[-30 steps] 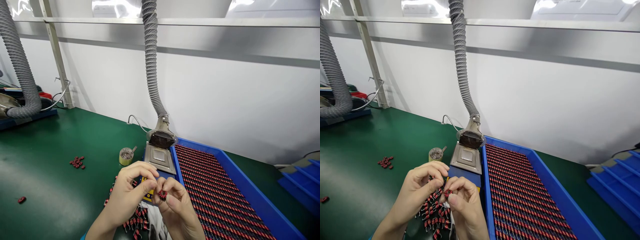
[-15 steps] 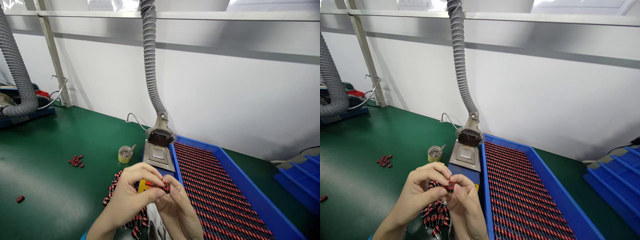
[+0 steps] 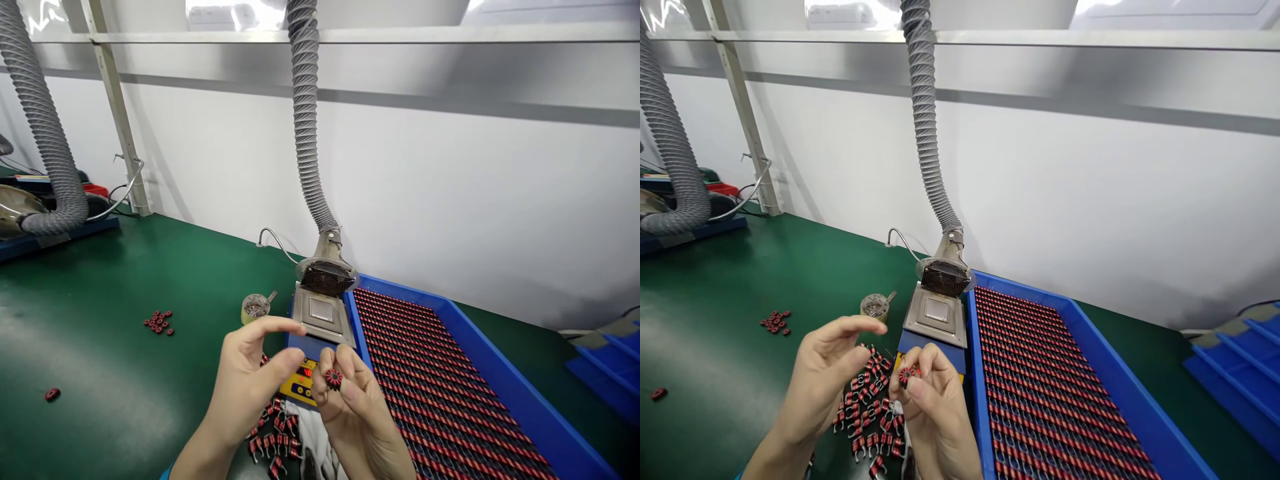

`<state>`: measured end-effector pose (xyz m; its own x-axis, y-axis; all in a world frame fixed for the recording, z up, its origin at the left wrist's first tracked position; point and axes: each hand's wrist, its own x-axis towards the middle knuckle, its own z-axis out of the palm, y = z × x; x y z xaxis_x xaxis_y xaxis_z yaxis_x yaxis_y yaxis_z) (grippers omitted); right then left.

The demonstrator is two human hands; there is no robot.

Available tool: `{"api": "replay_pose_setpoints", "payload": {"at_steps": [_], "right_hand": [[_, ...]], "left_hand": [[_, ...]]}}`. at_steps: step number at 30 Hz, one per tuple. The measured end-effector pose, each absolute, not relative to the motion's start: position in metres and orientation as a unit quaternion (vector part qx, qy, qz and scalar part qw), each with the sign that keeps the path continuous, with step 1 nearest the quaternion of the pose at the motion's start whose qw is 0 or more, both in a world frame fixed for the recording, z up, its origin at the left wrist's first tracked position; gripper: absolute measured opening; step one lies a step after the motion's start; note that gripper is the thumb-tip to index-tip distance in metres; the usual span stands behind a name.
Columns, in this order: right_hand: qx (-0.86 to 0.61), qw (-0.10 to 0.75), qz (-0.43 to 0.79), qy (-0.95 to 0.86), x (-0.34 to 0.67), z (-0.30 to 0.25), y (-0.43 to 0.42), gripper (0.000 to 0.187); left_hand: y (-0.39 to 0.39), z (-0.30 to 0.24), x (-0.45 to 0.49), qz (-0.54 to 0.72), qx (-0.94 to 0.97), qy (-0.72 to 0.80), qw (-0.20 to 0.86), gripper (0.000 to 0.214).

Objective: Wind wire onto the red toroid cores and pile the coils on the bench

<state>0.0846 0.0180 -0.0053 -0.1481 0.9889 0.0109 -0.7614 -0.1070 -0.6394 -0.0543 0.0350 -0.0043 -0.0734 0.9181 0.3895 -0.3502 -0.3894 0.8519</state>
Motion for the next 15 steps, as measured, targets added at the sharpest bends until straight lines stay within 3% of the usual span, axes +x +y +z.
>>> {"api": "replay_pose_setpoints", "payload": {"at_steps": [2, 5, 15], "right_hand": [[-0.219, 0.624, 0.704, -0.259, 0.082, -0.006, 0.019, 0.03], [-0.22, 0.635, 0.692, -0.261, 0.078, -0.008, 0.02, 0.035], [-0.246, 0.624, 0.669, -0.318, 0.08, -0.007, 0.018, 0.033]], "left_hand": [[0.035, -0.002, -0.053, 0.613, 0.529, 0.308, 0.501, 0.017], [0.035, 0.001, -0.044, 0.585, 0.538, 0.299, 0.528, 0.007], [0.038, 0.0, -0.055, 0.683, 0.476, 0.268, 0.485, 0.011]]}}
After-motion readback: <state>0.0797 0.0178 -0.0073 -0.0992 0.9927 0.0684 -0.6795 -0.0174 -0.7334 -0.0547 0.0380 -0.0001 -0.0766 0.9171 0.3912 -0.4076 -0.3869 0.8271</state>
